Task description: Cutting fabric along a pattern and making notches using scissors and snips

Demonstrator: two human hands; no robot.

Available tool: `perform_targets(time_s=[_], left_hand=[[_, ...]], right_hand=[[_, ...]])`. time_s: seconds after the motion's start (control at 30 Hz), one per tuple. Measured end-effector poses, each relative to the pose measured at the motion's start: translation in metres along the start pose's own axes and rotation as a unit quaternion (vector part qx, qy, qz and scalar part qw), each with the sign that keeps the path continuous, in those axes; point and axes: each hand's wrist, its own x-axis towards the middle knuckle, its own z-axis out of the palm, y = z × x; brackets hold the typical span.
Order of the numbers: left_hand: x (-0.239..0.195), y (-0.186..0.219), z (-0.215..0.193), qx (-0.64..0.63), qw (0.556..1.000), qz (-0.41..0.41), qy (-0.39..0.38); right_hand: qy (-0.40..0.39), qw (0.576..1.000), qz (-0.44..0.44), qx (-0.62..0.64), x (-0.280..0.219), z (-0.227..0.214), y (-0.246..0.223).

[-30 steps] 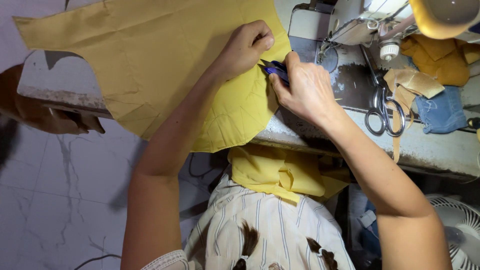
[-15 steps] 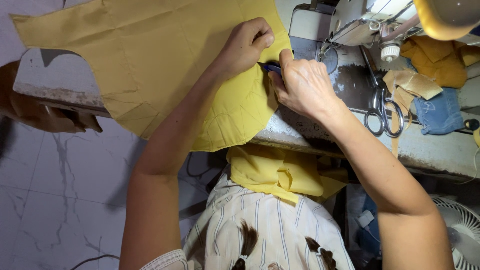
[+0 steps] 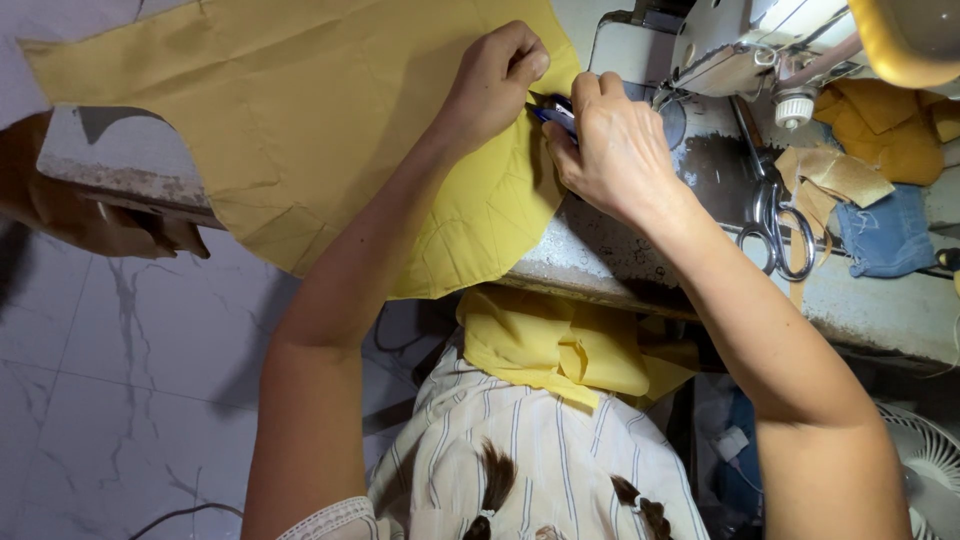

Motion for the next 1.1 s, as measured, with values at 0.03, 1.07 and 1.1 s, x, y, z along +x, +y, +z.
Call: perform_targets(time_s=[0.03, 1.07, 1.1], left_hand=[[0.000, -0.002, 0.000, 0.000, 1.000, 0.000, 0.000], [-0.070, 0.103, 0.020, -0.072, 0.931, 0.238, -0.268], [-0.091, 0.120, 0.028, -0.053, 0.898, 0.309, -0.310]], right_hand=[[0.000, 1.000, 0.000, 0.000, -0.001, 0.000, -0.001], [0.098, 0.990, 0.006, 0.102, -0.101, -0.015, 0.066], [0.106, 0.983, 0.006, 0.148, -0.112, -0.013, 0.073]])
